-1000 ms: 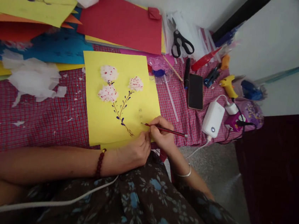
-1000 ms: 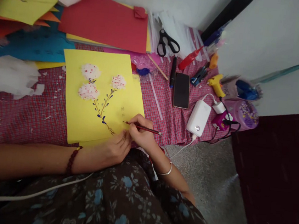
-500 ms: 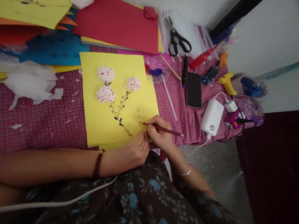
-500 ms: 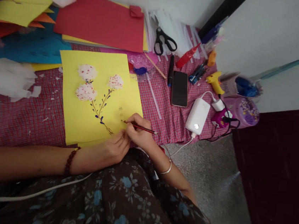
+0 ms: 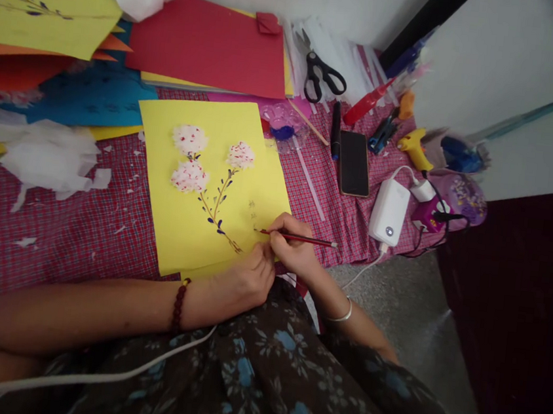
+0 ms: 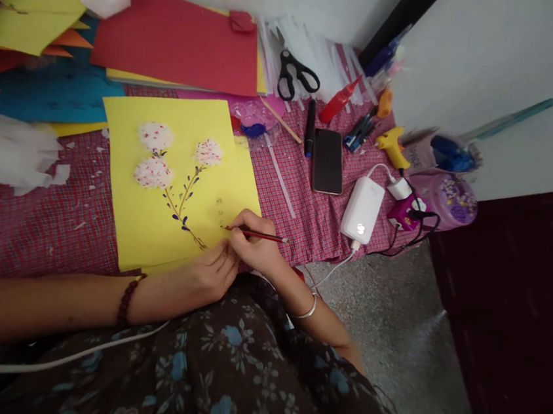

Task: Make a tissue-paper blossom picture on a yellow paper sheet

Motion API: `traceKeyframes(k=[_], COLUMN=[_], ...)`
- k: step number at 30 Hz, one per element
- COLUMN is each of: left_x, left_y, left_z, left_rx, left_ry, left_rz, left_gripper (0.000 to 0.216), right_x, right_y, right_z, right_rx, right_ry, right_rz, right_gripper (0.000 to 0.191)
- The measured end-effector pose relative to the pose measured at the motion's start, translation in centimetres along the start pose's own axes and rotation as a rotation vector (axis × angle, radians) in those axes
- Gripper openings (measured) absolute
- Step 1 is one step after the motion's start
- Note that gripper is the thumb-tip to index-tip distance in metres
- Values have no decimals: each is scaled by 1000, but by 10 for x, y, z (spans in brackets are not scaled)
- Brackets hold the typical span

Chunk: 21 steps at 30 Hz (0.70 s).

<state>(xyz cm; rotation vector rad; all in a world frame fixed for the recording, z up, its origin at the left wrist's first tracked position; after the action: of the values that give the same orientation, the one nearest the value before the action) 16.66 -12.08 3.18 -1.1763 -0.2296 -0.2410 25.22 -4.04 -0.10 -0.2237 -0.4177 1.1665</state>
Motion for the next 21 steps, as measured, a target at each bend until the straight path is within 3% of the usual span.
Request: traceKeyframes(k=[11, 21], left_x=[0, -1], left_y=[0, -1], left_z=[-1, 2], left_rx=[2, -90], left_ry=[-2, -69], left_rz=[-30, -60], left_gripper=[41, 39], right_x=[1, 1], right_y=[-5, -6], right_z=[-5, 1], right_rx=[14, 22], right_ry=[44, -10], right_rz=[-55, -77], right_gripper=[11, 13])
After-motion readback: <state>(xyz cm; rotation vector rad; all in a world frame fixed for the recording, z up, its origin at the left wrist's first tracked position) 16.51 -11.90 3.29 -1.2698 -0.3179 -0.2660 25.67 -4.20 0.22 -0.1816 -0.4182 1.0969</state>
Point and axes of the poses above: each hand's wrist, its own x-axis towards the middle knuckle, its own y-axis out of the palm, z = x × y, the point moved 10 cm from there along x, towards the middle knuckle, and after that the axes turned 12 degrees about -z, right-handed, at the moved point
